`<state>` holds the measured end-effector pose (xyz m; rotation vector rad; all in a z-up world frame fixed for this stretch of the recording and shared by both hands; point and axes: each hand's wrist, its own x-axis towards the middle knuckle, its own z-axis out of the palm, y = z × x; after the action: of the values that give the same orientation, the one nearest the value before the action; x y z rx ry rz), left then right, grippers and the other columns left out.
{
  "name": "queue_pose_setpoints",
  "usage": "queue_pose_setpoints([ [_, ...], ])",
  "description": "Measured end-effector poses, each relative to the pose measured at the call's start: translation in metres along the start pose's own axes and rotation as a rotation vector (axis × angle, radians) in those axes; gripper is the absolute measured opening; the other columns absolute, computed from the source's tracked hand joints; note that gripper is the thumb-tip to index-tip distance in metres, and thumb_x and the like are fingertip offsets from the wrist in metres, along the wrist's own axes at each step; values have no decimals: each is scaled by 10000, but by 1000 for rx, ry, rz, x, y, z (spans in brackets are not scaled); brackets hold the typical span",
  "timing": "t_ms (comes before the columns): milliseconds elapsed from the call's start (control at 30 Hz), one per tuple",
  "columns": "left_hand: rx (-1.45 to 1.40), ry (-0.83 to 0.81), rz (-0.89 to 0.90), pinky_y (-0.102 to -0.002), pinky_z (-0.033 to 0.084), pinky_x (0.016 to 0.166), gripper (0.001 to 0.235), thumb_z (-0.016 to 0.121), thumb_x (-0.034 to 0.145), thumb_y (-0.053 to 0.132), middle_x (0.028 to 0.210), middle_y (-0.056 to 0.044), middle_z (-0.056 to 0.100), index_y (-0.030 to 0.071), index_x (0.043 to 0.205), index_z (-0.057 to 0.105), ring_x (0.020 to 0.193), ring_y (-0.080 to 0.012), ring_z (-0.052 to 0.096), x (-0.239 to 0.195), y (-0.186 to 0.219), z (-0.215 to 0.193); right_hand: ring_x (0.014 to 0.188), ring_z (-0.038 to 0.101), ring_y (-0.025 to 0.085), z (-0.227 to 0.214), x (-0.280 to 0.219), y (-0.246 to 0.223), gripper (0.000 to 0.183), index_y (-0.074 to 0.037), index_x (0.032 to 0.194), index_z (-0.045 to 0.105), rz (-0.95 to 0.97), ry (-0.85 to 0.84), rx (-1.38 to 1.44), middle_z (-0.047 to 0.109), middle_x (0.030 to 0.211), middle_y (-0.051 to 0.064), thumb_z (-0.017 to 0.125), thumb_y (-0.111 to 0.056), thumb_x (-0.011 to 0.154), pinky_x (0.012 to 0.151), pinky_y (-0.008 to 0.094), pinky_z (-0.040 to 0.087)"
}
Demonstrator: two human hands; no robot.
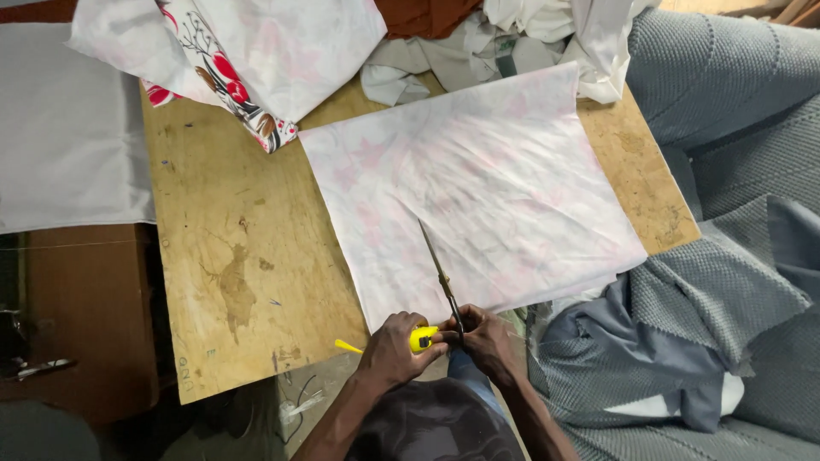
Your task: Measuring and cutting fabric on a workbench using a tape measure and scissors
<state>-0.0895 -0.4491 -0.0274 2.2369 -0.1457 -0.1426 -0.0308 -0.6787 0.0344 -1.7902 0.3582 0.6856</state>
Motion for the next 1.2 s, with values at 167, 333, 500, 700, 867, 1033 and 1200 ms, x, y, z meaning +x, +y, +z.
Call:
queue_pose_setpoints([
  [167,122,-73,-345,-582,657,850,672,768,1142,766,1099,-189,875,103,1167,879,1018,-405,826,-32,-22,-8,922,976,253,-26,-8,18,274,-41,943,852,-49,48,149,995,949,151,1123,-48,901,852,368,795],
  [333,340,26,-411,-627,617,1002,504,839,992,547,1143,-203,867,74,1160,875,1156,-471,787,-75,-91,-38,1122,942,196,-102,6,34,230,-109,1197,939,-42,347,-175,1020,1233,77,1035,-200,1010,927,354,749],
  [500,384,25,-340,-586,717,971,213,793,1034,362,1169,-136,804,266,1211,863,1185,-448,869,-66,-99,-80,810,766,102,-201,79,83,397,-288,1162,978,-147,496,-262,876,876,-29,1188,-441,862,816,268,588],
  [700,496,129,-277,-535,695,998,118,852,1033,341,1081,-135,814,232,1071,880,1202,-409,825,-49,-112,-71,869,814,210,-254,132,96,364,-305,1186,961,-264,531,-454,859,908,-9,1156,-463,921,852,350,590],
  [867,495,170,-224,-535,692,1021,115,880,1013,240,1170,-152,752,166,1096,911,1222,-416,787,-50,-107,-50,1016,883,346,-261,161,106,357,-298,1233,961,-288,569,-591,897,981,20,1114,-486,971,917,453,634],
  [1033,469,168,-284,-518,698,972,79,902,1019,224,1103,-117,733,156,1051,880,1193,-380,782,-60,-88,-37,1038,903,393,-258,176,113,441,-205,1230,939,-340,579,-694,914,992,60,1127,-494,955,906,490,653],
  [1200,522,195,-234,-509,691,976,79,915,1004,239,1157,-92,731,185,1053,884,1206,-360,766,-73,-93,-12,1033,909,383,-255,170,117,366,-251,1212,933,-363,589,-657,916,981,32,1098,-463,964,941,474,654],
])
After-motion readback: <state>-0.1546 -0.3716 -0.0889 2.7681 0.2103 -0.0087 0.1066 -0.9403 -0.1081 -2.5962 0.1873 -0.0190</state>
